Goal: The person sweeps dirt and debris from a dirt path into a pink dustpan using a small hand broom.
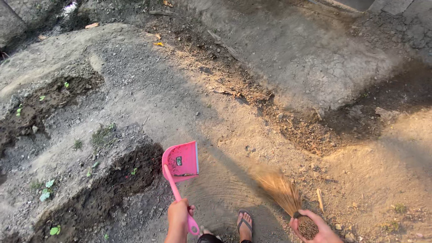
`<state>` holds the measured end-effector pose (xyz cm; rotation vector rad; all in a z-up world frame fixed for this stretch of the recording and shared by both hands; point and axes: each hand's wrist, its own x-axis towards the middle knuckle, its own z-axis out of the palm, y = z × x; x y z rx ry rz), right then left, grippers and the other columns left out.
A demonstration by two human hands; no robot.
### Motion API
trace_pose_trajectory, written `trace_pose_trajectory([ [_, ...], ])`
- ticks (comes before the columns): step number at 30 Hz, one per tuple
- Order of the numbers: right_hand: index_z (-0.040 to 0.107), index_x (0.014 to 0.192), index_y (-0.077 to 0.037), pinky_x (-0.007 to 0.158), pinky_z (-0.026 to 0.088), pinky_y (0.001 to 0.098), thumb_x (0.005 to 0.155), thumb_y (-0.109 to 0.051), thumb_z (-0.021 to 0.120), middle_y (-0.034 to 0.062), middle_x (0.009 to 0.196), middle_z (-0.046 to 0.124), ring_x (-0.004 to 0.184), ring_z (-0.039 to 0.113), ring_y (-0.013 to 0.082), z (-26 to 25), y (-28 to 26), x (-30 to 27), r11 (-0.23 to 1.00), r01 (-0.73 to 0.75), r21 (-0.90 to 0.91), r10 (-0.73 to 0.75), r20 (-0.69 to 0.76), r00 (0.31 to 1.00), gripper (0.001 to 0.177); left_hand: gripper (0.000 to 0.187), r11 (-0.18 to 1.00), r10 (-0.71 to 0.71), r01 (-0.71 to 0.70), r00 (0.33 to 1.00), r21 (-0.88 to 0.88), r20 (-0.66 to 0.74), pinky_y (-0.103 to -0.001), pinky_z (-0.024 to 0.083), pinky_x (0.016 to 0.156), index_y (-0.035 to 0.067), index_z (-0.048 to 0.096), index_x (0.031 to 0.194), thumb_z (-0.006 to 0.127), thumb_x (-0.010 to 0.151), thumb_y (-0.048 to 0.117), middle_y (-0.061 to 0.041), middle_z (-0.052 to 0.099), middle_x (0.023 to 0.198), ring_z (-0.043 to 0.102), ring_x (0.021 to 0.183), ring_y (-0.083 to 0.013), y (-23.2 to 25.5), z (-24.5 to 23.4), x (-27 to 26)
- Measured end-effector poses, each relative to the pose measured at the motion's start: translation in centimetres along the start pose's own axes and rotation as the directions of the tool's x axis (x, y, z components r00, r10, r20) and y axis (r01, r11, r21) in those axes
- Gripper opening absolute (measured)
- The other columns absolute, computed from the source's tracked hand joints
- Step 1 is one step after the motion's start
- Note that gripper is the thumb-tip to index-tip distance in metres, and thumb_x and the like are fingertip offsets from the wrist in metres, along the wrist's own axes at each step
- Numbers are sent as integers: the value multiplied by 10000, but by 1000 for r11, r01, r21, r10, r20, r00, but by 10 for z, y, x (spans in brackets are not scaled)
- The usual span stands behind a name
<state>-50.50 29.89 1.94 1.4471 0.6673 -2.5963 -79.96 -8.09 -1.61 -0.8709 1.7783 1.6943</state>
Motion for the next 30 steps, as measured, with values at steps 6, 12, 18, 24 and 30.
trace_pose_trajectory([
  [6, 596, 991, -45, 635, 614, 383, 838, -171, 684, 127, 823, 653, 700, 692, 243, 126, 34, 24, 914, -269, 304, 301, -62, 952, 217, 123, 997, 53, -50, 998, 64, -41, -352, 430, 450, 7, 538, 880, 582, 889, 121, -109, 575, 654, 513, 486, -192, 31, 7, 12],
  [12, 582, 969, -22, 558, 608, 449, 792, -195, 762, 153, 773, 670, 640, 693, 298, 279, 86, 136, 952, -245, 186, 227, 111, 968, 307, 136, 992, 103, -106, 994, 72, 38, -378, 417, 446, 7, 517, 840, 604, 864, 110, -91, 522, 627, 511, 479, -212, 81, -3, 52],
  [18, 568, 972, 50, 552, 624, 416, 795, -219, 761, 190, 767, 659, 620, 678, 294, 277, 105, 235, 903, -387, 188, 357, 175, 917, 376, 113, 957, 90, -103, 994, 271, 58, -398, 409, 459, 10, 523, 796, 612, 827, 72, -94, 531, 617, 513, 481, -232, 126, -15, 86],
  [24, 703, 1085, -7, 706, 620, 408, 781, -266, 762, 206, 1012, 765, 870, 750, 327, 132, 80, 134, 907, -88, 413, 220, -284, 933, 403, 115, 933, 64, -117, 984, 340, 164, -395, 421, 469, 1, 535, 759, 598, 825, 70, -94, 533, 606, 516, 483, -222, 157, -24, 131],
  [30, 567, 1109, -8, 721, 599, 400, 889, -190, 687, 171, 969, 655, 826, 689, 278, 113, 101, 66, 857, 206, 472, -54, -315, 947, 310, 137, 928, 34, -107, 978, 356, 206, -394, 411, 469, -10, 530, 731, 590, 824, 70, -99, 528, 585, 513, 476, -235, 182, -15, 161],
])
